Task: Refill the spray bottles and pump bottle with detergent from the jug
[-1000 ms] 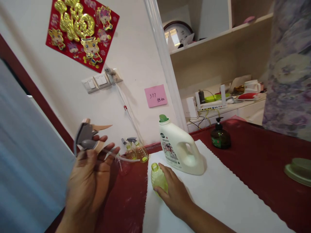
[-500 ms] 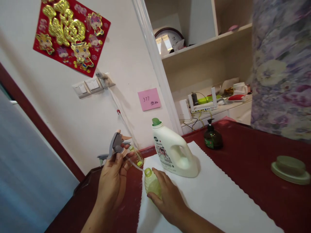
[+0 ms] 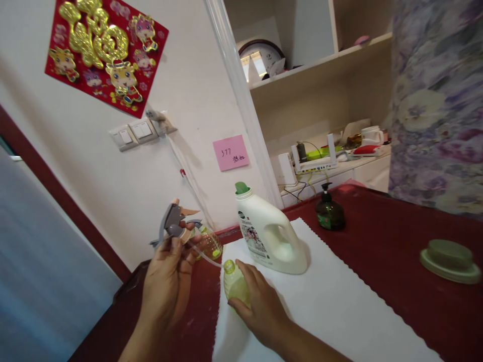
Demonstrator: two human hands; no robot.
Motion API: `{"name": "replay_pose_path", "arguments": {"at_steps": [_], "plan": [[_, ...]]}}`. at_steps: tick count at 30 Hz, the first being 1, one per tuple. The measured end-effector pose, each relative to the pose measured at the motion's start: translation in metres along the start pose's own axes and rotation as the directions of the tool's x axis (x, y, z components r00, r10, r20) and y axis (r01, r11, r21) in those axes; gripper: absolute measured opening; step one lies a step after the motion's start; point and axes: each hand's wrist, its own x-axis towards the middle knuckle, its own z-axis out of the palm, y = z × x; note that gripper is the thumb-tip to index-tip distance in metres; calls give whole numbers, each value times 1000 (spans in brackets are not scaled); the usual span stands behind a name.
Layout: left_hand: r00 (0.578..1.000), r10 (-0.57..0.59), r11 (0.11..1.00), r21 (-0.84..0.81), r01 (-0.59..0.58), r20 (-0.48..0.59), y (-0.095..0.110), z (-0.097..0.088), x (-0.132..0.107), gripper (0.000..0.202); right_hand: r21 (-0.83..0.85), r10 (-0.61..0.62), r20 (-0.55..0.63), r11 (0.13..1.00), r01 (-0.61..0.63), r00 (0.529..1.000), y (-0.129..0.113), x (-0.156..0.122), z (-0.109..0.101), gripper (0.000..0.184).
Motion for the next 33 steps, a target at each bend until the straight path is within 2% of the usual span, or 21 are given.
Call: {"name": "replay_pose_path", "arguments": {"at_steps": [4, 7, 13, 20, 28, 33], "plan": [[994, -109, 994, 22, 108, 20, -26, -6, -10, 39, -4, -5, -5, 1000, 5, 1000, 1, 0, 0, 75], [977, -210, 973, 102, 207, 27, -50, -16, -18, 50, -9, -6, 0, 1000, 6, 1000, 2, 0, 0, 76], [934, -344, 927, 193, 322, 96, -84, -32, -32, 46, -26, 18, 19, 1000, -17, 1000, -3, 1, -3, 77], [941, -314, 929, 247, 277, 125, -91, -37, -36, 43, -28, 4, 24, 1000, -3, 1000, -5, 1, -4, 76], [947, -298, 911, 332, 245, 120, -90, -33, -34, 44, -18, 16, 17, 1000, -16, 1000, -5, 1, -3, 75], [941, -301, 920, 307, 243, 156, -94, -34, -34, 41, -22, 11, 9, 1000, -10, 1000, -1, 1, -1, 76]]}}
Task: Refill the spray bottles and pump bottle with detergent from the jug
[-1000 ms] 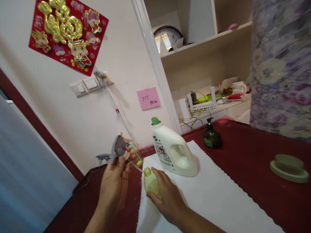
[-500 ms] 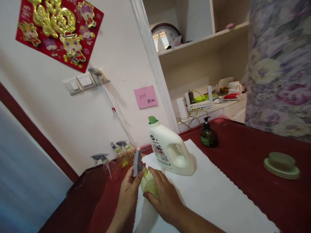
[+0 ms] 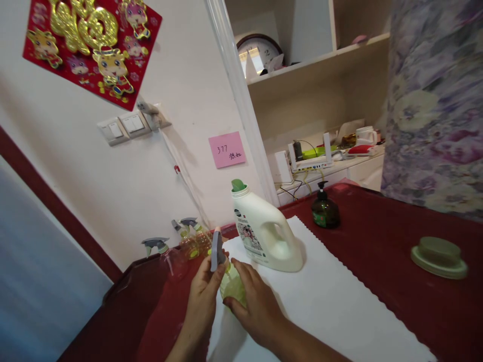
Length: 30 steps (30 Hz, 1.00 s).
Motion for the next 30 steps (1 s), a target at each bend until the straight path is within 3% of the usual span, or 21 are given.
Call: {"name": "replay_pose_path", "arguments": {"at_steps": [12, 15, 18, 20, 22, 23, 26, 28, 30], "plan": [[999, 36, 998, 55, -36, 1, -7, -2, 0, 37, 31, -6, 21, 999, 6, 1000, -2, 0, -5, 74], [999, 50, 998, 47, -50, -9, -5, 0, 0, 40, 24, -22, -42, 999, 23, 999, 1, 0, -6, 73], [998, 67, 997, 48, -67, -13, -2, 1, -1, 42, -37, -139, -218, 990, 135, 966, -7, 11, -22, 66], [996, 85, 995, 50, -85, -9, 0, 2, -1, 43, -139, -288, -254, 955, 260, 923, -23, 25, -41, 59], [994, 110, 993, 42, -109, -9, 0, 3, -1, 42, -283, -414, -109, 885, 371, 904, -43, 43, -63, 62], [993, 119, 992, 33, -119, -6, -1, 4, -1, 43, -341, -441, 28, 839, 424, 897, -53, 53, -73, 65], [992, 124, 992, -9, -123, 11, -1, 6, 0, 48, -437, -399, 384, 716, 545, 833, -78, 78, -92, 61], [994, 104, 994, -31, -104, 20, -1, 6, 0, 50, -456, -357, 481, 678, 576, 801, -88, 91, -96, 48], [997, 74, 996, -47, -74, 18, -4, 5, -2, 49, -465, -342, 507, 665, 585, 791, -93, 100, -97, 36]]}}
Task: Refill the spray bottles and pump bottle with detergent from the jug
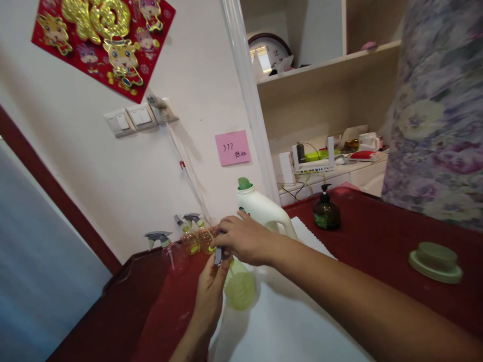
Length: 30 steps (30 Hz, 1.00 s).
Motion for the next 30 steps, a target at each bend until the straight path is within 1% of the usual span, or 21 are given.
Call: {"name": "replay_pose_path", "arguments": {"at_steps": [3, 5, 9, 15, 19, 23, 26, 30], "plan": [[1000, -12, 1000, -4, 12, 13, -5, -2, -2, 45, -18, 2, 39, 1000, -1, 999, 4, 7, -2, 25], [999, 2, 1000, 11, -3, 38, -9, -4, -4, 43, -17, 6, 67, 1000, -5, 998, 8, 8, -3, 23], [999, 2, 999, 33, -4, 47, -14, -5, -4, 44, 8, 29, 114, 1000, -30, 993, 10, 8, -4, 23], [998, 31, 998, 45, -33, 59, -23, -10, -1, 50, 24, 22, 212, 999, -28, 977, 3, 11, -8, 24], [997, 25, 998, 54, -29, 67, -26, -12, 1, 51, 13, 32, 240, 999, -36, 970, -1, 13, -8, 23], [997, 21, 998, 58, -26, 74, -24, -11, 0, 51, -7, 34, 233, 999, -33, 972, -4, 12, -7, 21], [997, 12, 1000, 2, -12, 70, -19, -7, 0, 51, -17, 37, 229, 999, -33, 973, -5, 11, -6, 22], [999, 21, 995, -100, -24, -31, -9, 1, 4, 57, -33, 55, 211, 998, -49, 976, -6, 11, -4, 25]]}}
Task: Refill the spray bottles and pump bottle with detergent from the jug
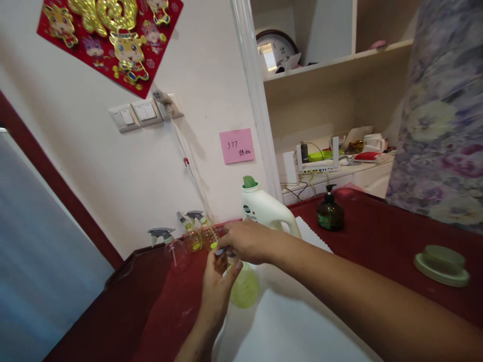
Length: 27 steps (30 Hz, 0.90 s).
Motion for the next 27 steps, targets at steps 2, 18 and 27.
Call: {"name": "replay_pose_path", "arguments": {"at_steps": [2, 18, 27], "plan": [[999, 6, 1000, 12, -5, -40, 3, 3, 2, 55, -8, 8, -4, 1000, -8, 1000, 0, 0, 1, 25], [995, 6, 1000, 25, -9, 101, -1, -11, 7, 54, -34, -5, 40, 999, 6, 999, -1, -1, -7, 26], [1000, -4, 999, 34, 3, 18, 0, 1, 6, 63, -39, 3, 108, 999, 1, 994, -8, 0, -18, 32]]}}
